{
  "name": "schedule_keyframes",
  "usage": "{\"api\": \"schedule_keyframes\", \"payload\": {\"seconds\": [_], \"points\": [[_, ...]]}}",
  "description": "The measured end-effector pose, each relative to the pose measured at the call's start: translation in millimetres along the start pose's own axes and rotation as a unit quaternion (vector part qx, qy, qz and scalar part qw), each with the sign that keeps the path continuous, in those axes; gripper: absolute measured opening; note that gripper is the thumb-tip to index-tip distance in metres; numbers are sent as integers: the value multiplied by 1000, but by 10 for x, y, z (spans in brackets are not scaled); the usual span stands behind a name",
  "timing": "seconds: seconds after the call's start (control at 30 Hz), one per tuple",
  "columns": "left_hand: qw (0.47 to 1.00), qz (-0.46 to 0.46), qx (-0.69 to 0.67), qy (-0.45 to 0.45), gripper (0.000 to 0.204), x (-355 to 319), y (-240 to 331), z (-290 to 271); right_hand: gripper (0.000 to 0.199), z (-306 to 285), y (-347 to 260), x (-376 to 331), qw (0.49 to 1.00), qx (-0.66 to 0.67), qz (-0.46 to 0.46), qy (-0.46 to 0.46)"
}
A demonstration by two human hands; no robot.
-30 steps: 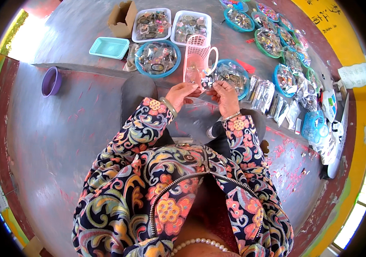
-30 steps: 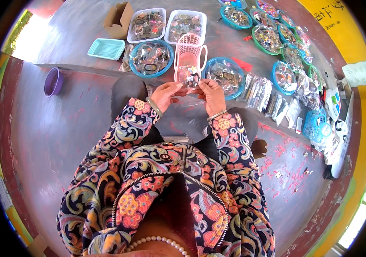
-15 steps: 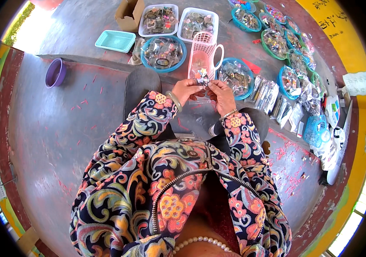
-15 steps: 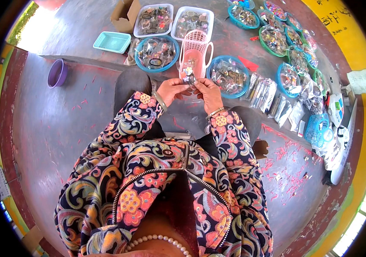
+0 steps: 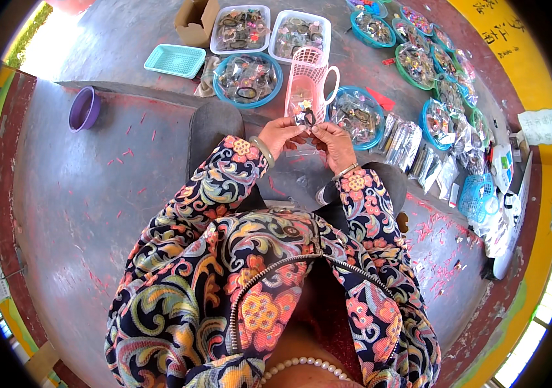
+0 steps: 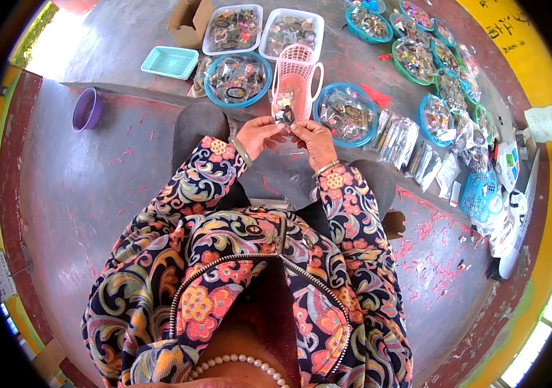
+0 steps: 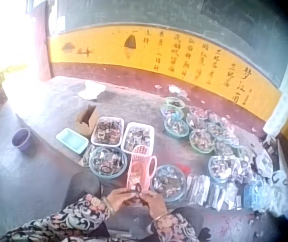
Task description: The person sits on the floor and packs small hair accessories into clear plastic bags. They pick up items from a pink basket, place them into bags, and seal them before setting them aside.
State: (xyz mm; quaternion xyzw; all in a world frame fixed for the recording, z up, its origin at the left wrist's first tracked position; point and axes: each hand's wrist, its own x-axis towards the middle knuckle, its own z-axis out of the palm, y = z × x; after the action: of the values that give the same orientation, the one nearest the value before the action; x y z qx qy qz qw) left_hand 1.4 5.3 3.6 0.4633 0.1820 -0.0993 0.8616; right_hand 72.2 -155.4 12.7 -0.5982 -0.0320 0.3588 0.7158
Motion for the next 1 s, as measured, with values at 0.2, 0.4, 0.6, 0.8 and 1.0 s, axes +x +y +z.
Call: {"api": "schedule_keyframes", "payload": {"seconds": [0.2,0.4,0.6,0.8,1.0], "points": [[998,11,64,7,14,10,8,-24,19,71,-53,-8,1000,-20,19,15],[992,2,122,36,16,9,-3,-13,16,30,-15,14,999,-31,33,2],[993,27,115,24,14,32,-37,-41,13,16,9,20,999,2,32,3],[998,38,53,-18,13,-5,17,-1,12,34,-31,-3,998,67,10,-6],[997,61,-26,40,18,-23,72,56,11,54,-40,-6,998,-57,-4,-39]]}}
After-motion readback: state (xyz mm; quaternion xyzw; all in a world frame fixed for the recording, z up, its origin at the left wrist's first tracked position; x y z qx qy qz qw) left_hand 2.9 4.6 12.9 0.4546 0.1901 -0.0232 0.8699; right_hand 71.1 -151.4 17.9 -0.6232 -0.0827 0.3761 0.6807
